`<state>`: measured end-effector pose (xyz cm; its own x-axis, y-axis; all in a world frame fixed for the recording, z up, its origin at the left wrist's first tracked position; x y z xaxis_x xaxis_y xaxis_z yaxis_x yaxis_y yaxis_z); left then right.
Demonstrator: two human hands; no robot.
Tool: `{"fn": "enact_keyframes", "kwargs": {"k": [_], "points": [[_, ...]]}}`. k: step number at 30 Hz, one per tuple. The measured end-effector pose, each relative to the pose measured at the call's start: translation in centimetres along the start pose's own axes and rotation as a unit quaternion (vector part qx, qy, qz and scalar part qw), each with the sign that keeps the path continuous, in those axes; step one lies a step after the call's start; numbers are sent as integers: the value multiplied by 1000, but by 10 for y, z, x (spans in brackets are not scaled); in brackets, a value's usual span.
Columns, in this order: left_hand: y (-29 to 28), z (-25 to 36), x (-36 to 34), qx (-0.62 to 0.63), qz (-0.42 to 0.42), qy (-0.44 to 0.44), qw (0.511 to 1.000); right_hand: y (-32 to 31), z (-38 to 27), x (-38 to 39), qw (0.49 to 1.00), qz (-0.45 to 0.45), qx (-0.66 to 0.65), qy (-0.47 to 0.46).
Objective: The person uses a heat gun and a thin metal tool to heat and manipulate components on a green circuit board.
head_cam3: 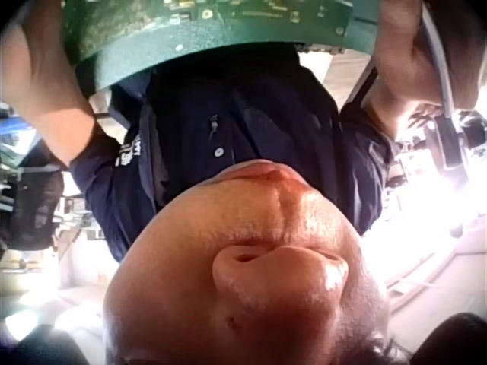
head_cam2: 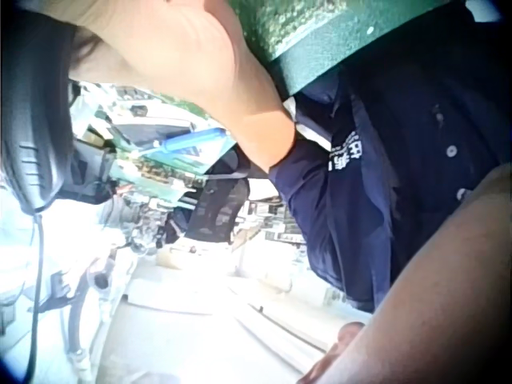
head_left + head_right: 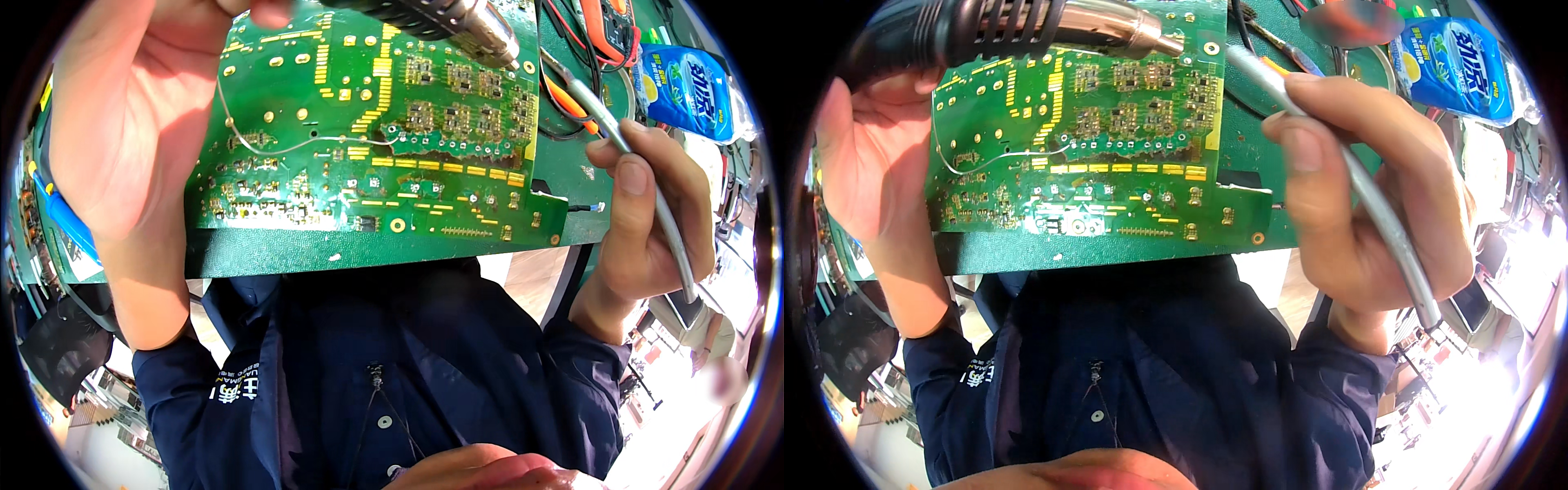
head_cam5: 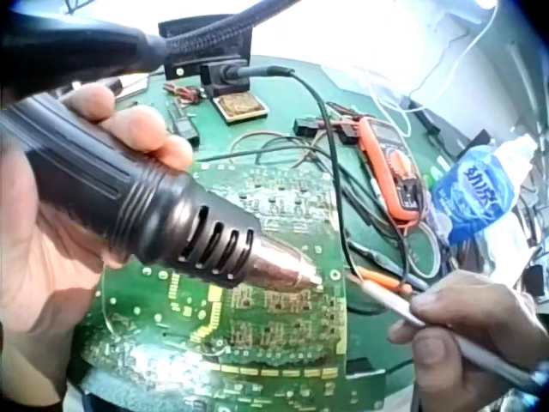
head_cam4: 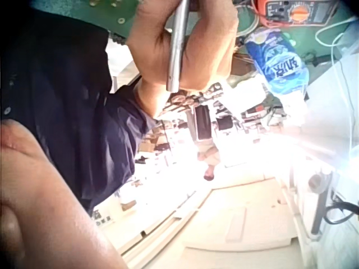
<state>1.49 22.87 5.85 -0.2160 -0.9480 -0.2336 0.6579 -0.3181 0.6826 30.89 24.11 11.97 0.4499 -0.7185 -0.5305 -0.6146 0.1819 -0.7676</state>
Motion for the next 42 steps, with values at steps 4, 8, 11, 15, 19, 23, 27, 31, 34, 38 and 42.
{"fn": "enact_keyframes", "kwargs": {"k": [4, 8, 11, 15, 19, 23, 27, 31, 34, 38, 42], "points": [[0, 1, 4, -7, 4, -3, 1000, 10, -8, -4, 997, -71, 14, -39], [-2, 5, 4, -30, 4, 5, 1000, 15, -15, -2, 992, -86, 14, -95], [-4, 8, 0, -36, 0, 9, 999, 15, -22, -1, 989, -80, 26, -124], [-4, 10, -2, -43, -1, 11, 999, 18, -31, 3, 981, -90, 68, -155], [-6, 12, 0, -54, 3, 17, 998, 24, -39, 9, 969, -76, 105, -210], [-7, 14, -2, -62, -1, 22, 998, 26, -47, 13, 963, -75, 147, -214], [-6, 16, -2, -68, -4, 26, 997, 25, -46, 14, 974, -77, 137, -167], [-5, 15, -5, -69, -10, 27, 997, 23, -41, 11, 978, -92, 149, -112], [-5, 15, -4, -72, -8, 30, 997, 19, -30, 5, 983, -111, 105, -104], [-4, 11, -5, -71, -11, 33, 997, 2, 3, -4, 997, -57, 13, 48], [-3, 12, -6, -70, -12, 36, 997, 0, 39, -24, 986, -104, -94, 91]]}}
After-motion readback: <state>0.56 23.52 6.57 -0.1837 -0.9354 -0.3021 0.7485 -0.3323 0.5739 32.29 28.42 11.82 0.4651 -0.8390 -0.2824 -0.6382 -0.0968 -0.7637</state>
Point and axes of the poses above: each hand's wrist, its own x-axis away from the middle knuckle, its own y-axis out of the palm, z = x × y, the point moved 8 cm from there along -x, towards the middle knuckle, and after that the axes turned 15 degrees about x, right-handed, at the moved point
